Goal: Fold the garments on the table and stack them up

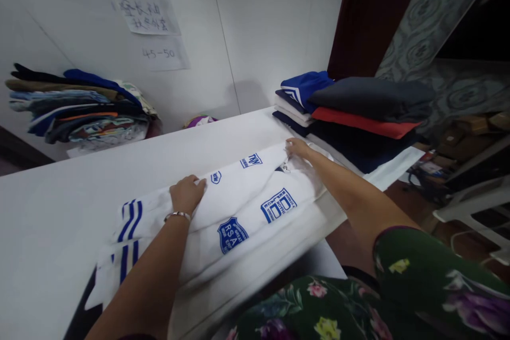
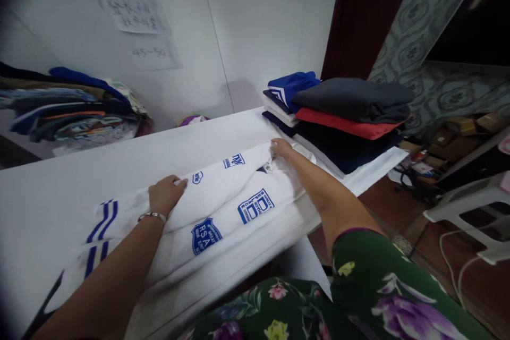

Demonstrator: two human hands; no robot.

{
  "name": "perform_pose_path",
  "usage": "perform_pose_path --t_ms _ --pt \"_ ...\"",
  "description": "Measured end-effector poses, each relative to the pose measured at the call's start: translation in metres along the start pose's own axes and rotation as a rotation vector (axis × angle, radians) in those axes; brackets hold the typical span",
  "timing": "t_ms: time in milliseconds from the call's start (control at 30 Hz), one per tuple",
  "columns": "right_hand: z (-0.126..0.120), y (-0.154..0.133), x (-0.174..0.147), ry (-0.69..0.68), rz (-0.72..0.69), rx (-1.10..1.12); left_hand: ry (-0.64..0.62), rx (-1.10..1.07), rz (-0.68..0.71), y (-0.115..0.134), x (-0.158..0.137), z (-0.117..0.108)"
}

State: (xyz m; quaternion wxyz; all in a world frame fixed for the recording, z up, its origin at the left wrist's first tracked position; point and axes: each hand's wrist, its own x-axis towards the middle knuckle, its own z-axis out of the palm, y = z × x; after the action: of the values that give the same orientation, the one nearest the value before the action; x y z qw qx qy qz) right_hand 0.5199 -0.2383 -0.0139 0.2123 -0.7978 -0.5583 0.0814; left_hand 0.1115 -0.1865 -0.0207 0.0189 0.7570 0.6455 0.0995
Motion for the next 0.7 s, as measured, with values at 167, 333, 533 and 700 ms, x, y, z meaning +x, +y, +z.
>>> perform_pose_path --t_ms 167,333,533,700 --pt "-0.014 0.008 -0.064 -0.047 -0.121 0.223 0.109 -0.087 0.051 -0.001 0.0 0.003" --pt "-0.026 0.042 -0.135 -0.12 -0.281 0.409 0.136 -0.197 0.066 0.0 0.0 0.003" --pt "-0.043 0.085 -0.162 -0.038 -0.336 0.154 -0.061 -0.398 -0.018 0.004 0.002 -0.032" --pt "-0.044 0.1 -0.169 -0.052 -0.367 0.145 -0.069 -0.347 0.379 0.028 -0.051 -0.052"
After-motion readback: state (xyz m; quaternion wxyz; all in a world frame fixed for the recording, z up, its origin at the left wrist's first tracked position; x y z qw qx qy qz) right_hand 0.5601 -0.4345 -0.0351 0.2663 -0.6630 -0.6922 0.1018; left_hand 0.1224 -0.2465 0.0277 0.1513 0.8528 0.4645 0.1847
